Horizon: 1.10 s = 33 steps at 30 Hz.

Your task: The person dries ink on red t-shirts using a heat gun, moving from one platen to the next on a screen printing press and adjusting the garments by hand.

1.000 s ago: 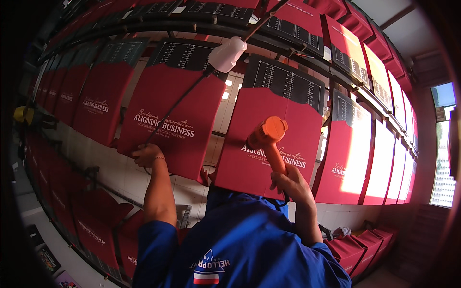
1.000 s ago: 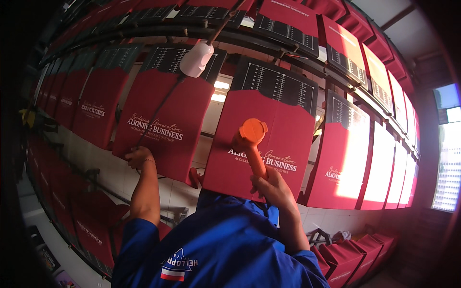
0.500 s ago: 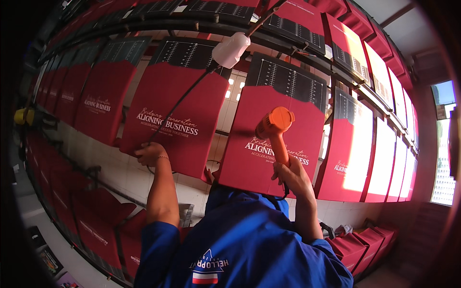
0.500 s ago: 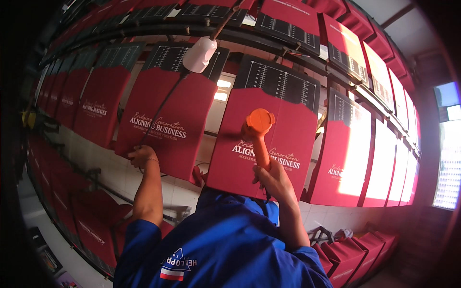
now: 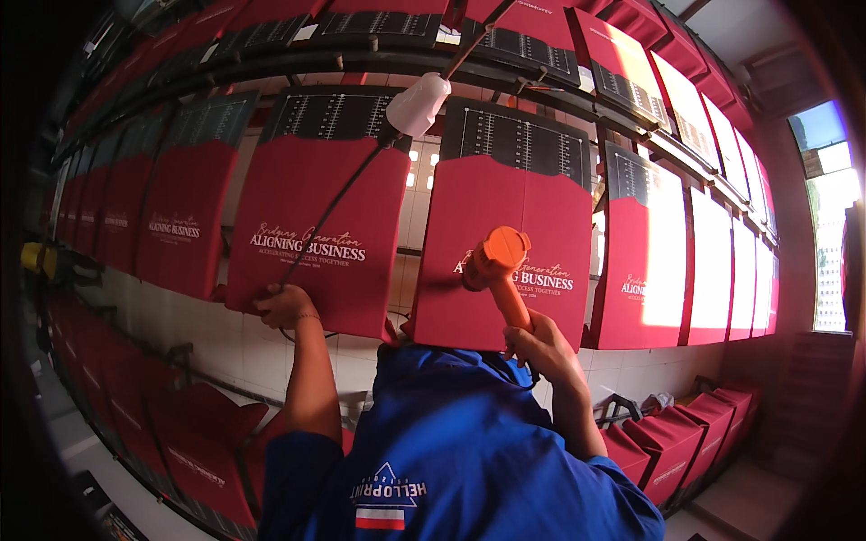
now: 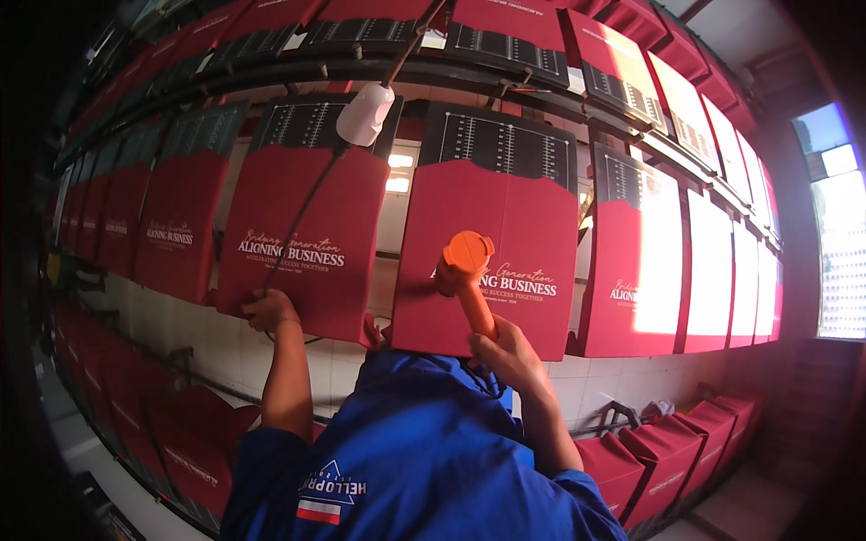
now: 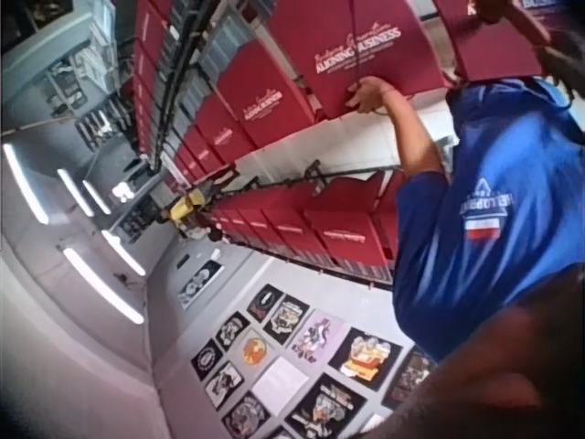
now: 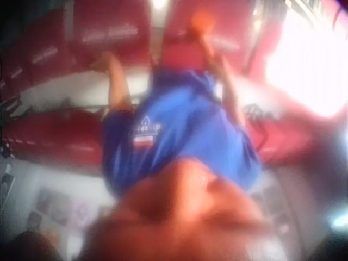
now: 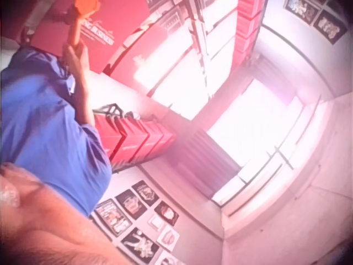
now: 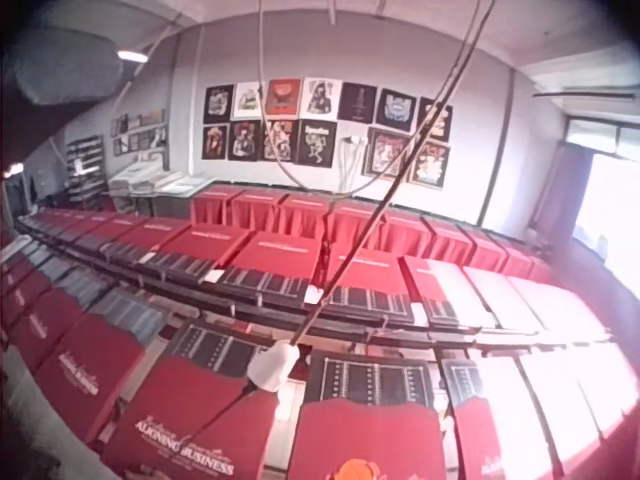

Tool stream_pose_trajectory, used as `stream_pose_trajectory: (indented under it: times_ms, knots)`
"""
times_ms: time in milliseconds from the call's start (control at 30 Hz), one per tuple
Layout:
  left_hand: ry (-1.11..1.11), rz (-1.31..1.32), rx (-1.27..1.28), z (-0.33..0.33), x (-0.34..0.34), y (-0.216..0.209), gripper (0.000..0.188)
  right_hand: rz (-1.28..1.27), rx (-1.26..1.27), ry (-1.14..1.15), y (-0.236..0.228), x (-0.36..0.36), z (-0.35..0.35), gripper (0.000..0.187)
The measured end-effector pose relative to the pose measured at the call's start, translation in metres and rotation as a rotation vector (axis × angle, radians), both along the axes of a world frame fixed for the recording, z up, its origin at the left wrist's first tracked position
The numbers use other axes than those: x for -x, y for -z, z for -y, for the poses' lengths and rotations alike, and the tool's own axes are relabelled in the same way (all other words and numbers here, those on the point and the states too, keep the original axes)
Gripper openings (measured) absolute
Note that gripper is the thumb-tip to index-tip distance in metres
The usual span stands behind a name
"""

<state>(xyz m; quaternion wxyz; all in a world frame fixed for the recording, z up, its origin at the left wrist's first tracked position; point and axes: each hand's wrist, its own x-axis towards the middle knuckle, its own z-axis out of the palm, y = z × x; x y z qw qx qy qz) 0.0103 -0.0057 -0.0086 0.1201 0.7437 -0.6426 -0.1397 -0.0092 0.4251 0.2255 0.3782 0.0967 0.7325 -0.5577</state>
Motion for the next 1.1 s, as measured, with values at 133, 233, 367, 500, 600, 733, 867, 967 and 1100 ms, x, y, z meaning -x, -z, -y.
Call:
stream_pose_trajectory:
  times_ms: [133,233,367,500,600,733,867,967,1100]
  knots:
    - [0.060,-0.044,0.001,-0.006,-0.005,-0.002,0.064,-0.026,-0.028,0.014,-0.006,-0.003,0.005,0.030]
    - [0.100,-0.066,0.007,-0.002,-0.014,0.003,0.064,-0.049,-0.028,0.040,-0.001,-0.010,0.004,0.032]
    - [0.126,-0.095,0.009,-0.007,-0.016,0.000,0.062,-0.050,-0.022,0.088,0.004,-0.012,0.001,0.030]
    - [0.192,-0.146,0.011,-0.007,-0.026,0.005,0.058,-0.094,0.001,0.112,0.006,-0.017,-0.003,0.028]
    - [0.224,-0.200,0.052,-0.006,-0.033,0.011,0.056,-0.037,-0.057,0.182,0.006,-0.018,-0.009,0.028]
    - [0.249,-0.217,0.060,-0.006,-0.034,0.011,0.056,-0.109,-0.030,0.214,0.004,-0.023,-0.008,0.026]
    - [0.260,-0.171,0.089,-0.005,-0.037,0.015,0.055,-0.097,-0.038,0.233,0.005,-0.026,-0.014,0.024]
    - [0.269,-0.216,0.056,-0.010,-0.034,0.003,0.056,-0.090,-0.033,0.264,0.007,-0.028,-0.022,0.024]
    - [0.282,-0.210,0.107,-0.009,-0.037,0.012,0.056,-0.113,-0.071,0.290,0.012,-0.033,-0.026,0.024]
